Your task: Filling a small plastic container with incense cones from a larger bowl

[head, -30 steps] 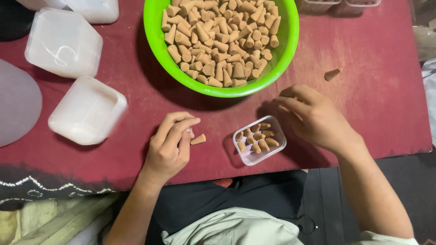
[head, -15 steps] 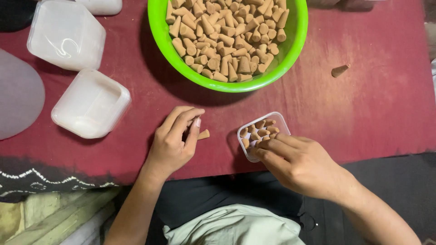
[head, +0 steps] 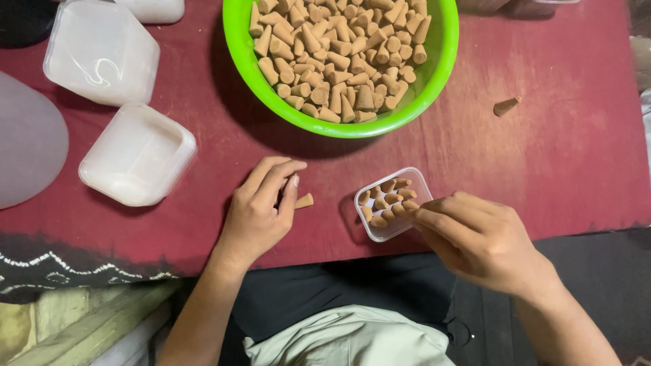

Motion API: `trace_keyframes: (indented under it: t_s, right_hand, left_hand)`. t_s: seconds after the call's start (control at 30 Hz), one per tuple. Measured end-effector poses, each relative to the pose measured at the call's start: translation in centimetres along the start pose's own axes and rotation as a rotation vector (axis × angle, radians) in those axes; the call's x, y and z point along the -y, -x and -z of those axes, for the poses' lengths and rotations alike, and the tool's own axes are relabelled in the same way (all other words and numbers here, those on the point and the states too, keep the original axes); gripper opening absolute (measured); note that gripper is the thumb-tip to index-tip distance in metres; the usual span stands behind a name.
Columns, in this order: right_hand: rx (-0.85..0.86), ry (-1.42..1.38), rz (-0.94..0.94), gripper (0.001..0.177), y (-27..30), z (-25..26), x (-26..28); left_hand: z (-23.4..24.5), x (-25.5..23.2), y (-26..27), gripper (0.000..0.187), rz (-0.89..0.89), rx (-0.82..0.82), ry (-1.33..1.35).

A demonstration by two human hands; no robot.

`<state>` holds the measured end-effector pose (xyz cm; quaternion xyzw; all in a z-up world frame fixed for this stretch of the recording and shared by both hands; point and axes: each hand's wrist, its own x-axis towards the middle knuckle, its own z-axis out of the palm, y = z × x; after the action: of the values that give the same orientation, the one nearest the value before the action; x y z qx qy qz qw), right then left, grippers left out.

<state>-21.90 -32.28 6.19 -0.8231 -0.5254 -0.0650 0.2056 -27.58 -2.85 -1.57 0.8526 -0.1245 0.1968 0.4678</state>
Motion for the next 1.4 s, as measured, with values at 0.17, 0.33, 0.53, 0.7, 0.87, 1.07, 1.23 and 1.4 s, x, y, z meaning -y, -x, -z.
trace_keyframes:
  t_s: [0.17,0.33,0.53,0.7,0.87,1.07,1.23,1.4]
  right_hand:
    - [-0.152,-0.071,-0.063,0.012,2.2,0.1,-2.7]
    - [-0.39,-0.031,-0.253,0.004,5.6,-3.2,-7.7]
    - [-0.331,0.069,-0.411,0.002,6.5,-6.9,-10.1]
    - [-0.312,-0.035,-0.403,0.005,5.9,-6.2,-9.7]
    - [-0.306,-0.064,-0.402,0.007,6.0,-6.1,-9.9]
    - [-0.301,-0.06,-0.393,0.008,6.0,-6.0,-10.0]
    - [-0.31,-0.019,-0.39,0.01,6.3,-6.1,-10.0]
    - [-0.303,0.006,-0.375,0.01,6.3,-6.1,-10.0]
  left_hand:
    - [0.0,0.2,0.1,0.023,0.019,-0.025,-0.079]
    - [0.1,0.2,0.2,0.025,0.033,-0.035,-0.106]
    - [-0.4,1.0,0.3,0.023,0.011,-0.048,-0.209]
    - [-1.0,1.4,0.5,0.015,0.017,-0.043,-0.308]
    - [-1.2,0.3,0.0,0.015,0.031,-0.051,-0.236]
    - [-0.9,-0.1,0.1,0.016,-0.016,-0.058,-0.219]
    - [-0.3,-0.4,1.6,0.035,0.016,0.08,-0.285]
    - [0.3,-1.3,2.4,0.019,0.082,0.286,-0.468]
